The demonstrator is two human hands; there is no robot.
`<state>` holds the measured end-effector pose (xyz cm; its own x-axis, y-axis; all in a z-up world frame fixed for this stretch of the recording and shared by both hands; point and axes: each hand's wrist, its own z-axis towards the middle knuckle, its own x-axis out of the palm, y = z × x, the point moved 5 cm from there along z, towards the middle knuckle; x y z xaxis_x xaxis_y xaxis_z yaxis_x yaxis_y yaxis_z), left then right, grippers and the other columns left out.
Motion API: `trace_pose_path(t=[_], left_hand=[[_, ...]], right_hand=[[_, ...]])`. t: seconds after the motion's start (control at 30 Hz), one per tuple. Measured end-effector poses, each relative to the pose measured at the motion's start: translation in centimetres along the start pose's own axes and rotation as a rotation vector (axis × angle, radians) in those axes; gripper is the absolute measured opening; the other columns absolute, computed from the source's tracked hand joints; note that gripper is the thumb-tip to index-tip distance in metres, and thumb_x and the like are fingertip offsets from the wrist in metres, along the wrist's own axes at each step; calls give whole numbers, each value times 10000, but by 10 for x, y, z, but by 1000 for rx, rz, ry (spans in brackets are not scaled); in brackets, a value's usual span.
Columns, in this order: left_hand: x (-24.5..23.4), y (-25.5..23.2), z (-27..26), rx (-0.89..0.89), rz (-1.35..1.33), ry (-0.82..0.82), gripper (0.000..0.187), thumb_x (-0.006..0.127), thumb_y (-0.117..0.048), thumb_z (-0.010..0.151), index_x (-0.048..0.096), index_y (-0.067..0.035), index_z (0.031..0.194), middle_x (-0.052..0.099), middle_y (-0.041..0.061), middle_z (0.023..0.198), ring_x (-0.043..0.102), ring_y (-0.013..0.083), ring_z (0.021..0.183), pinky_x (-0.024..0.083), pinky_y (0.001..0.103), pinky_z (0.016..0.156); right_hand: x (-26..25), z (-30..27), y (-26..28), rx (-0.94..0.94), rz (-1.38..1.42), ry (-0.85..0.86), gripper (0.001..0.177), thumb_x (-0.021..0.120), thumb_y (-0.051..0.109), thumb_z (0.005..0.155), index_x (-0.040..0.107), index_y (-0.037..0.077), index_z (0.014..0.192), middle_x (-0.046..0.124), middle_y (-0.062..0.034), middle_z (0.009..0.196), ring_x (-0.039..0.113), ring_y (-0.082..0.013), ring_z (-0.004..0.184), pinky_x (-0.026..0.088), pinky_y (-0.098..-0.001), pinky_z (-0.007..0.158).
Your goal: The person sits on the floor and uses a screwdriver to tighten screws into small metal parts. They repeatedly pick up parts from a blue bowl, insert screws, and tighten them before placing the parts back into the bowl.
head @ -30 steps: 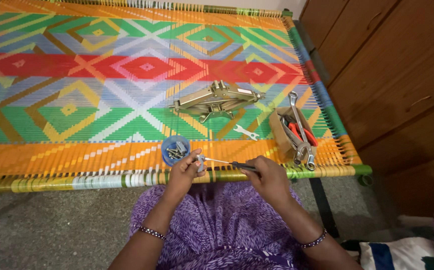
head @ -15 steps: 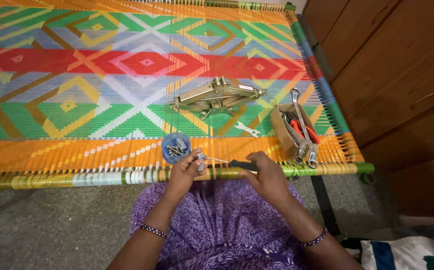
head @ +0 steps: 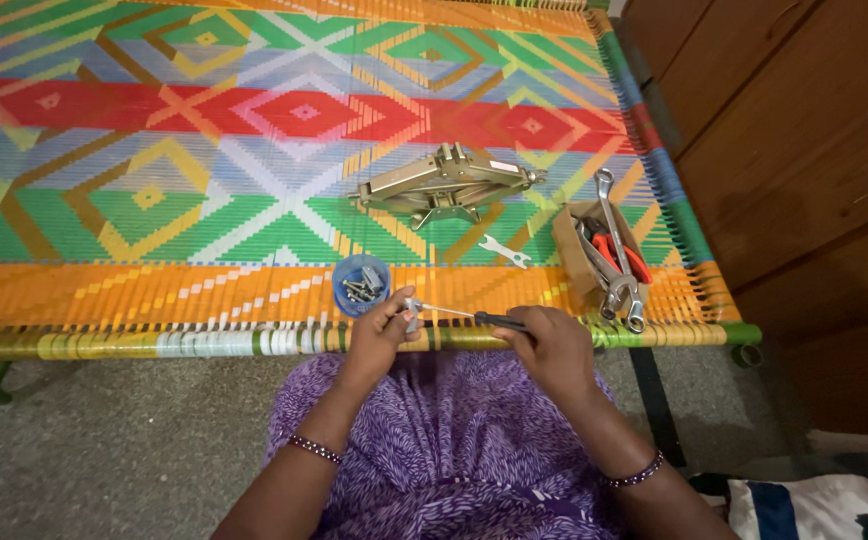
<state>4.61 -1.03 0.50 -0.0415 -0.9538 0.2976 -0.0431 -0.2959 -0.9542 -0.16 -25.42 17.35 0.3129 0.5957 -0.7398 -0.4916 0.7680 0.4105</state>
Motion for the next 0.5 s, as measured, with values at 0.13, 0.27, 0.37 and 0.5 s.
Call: trace_pose_path(t=[0.13, 0.27, 0.37, 0.5], left_hand=[[-2, 0, 0, 34, -36, 22, 463, 597, -87, 1012, 550, -28, 1468, 685, 68, 1176, 685, 164, 966, 628, 317, 848], [-3, 2, 1, 8, -4, 7, 466, 580, -94, 1002, 543, -35, 1462, 691, 65, 1199, 705, 164, 980, 632, 317, 842], [-4, 8, 4, 4, -15, -6, 467, 580, -102, 1011, 535, -34, 1471, 690, 84, 1187, 707, 172, 966, 634, 321, 819], [-5, 8, 7, 6, -13, -4, 466, 572, -109, 1013, 531, -33, 1471, 694, 89, 1190, 709, 173, 951, 644, 321, 798]], right_hand=[[6, 0, -9, 188, -20, 117, 289, 828, 367, 817, 732, 109, 906, 709, -111, 742, 695, -322, 694, 517, -421, 605], [9, 0, -14, 146, -33, 139, 283, 826, 339, 835, 720, 94, 928, 715, -125, 802, 695, -358, 765, 516, -453, 642], [16, -1, -12, -64, 107, 121, 339, 770, 207, 833, 655, 17, 1090, 663, -185, 1047, 670, -399, 862, 532, -470, 694], [19, -7, -11, -251, 21, 26, 253, 749, 98, 849, 649, 66, 1080, 659, -155, 1105, 676, -383, 903, 554, -456, 733]])
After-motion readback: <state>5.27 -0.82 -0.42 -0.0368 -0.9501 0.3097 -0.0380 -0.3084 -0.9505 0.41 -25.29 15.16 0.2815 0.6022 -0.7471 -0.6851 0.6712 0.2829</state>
